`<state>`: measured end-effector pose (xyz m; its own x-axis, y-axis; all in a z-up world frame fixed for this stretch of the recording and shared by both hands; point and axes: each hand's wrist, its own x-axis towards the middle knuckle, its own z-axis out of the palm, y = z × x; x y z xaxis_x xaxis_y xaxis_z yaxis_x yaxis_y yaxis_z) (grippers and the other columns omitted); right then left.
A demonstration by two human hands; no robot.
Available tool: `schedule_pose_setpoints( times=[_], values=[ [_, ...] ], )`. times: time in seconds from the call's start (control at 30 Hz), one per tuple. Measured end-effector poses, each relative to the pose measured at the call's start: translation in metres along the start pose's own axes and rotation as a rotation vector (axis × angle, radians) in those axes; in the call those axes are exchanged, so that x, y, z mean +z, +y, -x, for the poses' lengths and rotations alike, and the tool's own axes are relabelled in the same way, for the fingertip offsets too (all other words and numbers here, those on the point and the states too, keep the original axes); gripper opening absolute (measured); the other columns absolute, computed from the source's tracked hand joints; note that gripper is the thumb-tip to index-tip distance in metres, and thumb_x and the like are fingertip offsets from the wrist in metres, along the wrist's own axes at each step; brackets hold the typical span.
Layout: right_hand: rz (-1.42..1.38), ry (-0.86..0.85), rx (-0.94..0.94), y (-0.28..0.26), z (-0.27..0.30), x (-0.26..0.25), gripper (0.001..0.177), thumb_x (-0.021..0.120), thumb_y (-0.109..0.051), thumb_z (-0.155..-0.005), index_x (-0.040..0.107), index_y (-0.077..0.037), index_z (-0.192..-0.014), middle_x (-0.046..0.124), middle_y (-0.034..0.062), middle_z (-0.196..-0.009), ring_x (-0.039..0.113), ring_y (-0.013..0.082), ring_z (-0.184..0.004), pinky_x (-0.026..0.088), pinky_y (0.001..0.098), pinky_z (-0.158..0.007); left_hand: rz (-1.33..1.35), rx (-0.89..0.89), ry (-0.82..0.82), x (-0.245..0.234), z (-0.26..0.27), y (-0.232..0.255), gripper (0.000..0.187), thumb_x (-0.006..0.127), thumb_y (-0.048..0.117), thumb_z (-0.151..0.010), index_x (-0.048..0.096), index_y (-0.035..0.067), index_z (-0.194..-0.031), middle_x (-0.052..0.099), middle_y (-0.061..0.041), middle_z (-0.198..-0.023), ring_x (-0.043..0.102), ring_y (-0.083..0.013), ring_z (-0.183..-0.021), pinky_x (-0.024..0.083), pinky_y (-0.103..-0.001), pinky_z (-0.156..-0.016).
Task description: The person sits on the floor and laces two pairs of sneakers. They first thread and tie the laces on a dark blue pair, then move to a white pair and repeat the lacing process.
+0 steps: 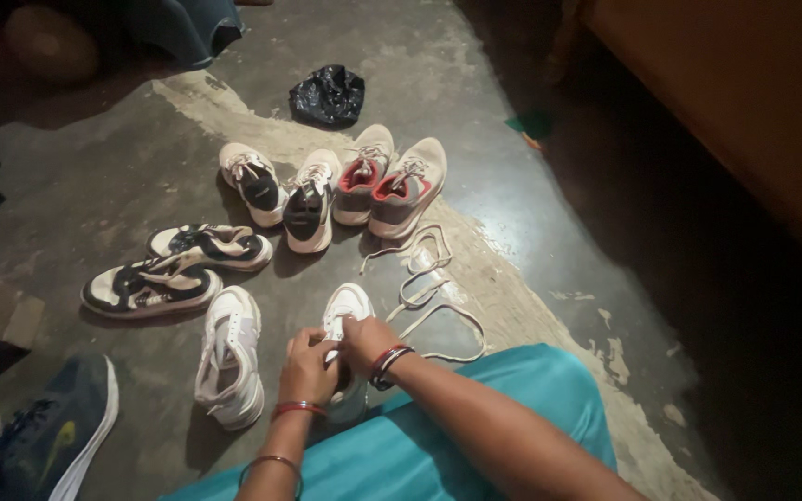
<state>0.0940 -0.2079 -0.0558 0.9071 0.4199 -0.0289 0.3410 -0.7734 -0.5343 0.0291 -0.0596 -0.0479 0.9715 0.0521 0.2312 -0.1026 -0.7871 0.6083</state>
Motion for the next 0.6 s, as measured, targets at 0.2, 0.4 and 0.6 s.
schedule_pose_setpoints(
  times=[0.2, 0.4, 0.6],
  values=[
    [-0.083, -0.063, 0.060, 0.010, -0.006, -0.005, 0.054, 0.082, -0.037, -0.075, 0.060, -0.006, -0.112, 0.070, 0.0295, -0.092, 0.068, 0.0473, -0.091, 0.055, 0.0511, -0.083, 0.034, -0.044, 0.081, -0.005, 0.003, 0.014, 0.013, 0.078, 0.015, -0.077, 0.078, 0.018, -0.090, 0.069, -0.002, -0.112, 0.064, -0.0287, -0.107, 0.054, -0.042, -0.088],
    [-0.098, -0.033, -0.004, 0.001, 0.000, -0.018, 0.054, 0.080, -0.037, -0.074, 0.062, -0.015, -0.119, 0.073, 0.0232, -0.098, 0.068, 0.0442, -0.096, 0.055, 0.0499, -0.086, -0.019, 0.087, 0.063, -0.005, 0.004, 0.006, 0.017, 0.070, 0.013, -0.083, 0.069, 0.011, -0.100, 0.069, -0.008, -0.111, 0.064, -0.0361, -0.104, 0.053, -0.048, -0.086],
    [-0.089, -0.101, -0.026, -0.004, 0.002, -0.022, 0.036, 0.076, -0.038, -0.081, 0.070, -0.021, -0.113, 0.074, 0.0209, -0.099, 0.069, 0.0421, -0.097, 0.054, 0.0497, -0.085, -0.002, 0.033, -0.075, 0.004, -0.008, -0.008, 0.015, 0.063, 0.014, -0.089, 0.067, 0.011, -0.103, 0.070, -0.014, -0.106, 0.064, -0.0410, -0.101, 0.051, -0.053, -0.083]
  ],
)
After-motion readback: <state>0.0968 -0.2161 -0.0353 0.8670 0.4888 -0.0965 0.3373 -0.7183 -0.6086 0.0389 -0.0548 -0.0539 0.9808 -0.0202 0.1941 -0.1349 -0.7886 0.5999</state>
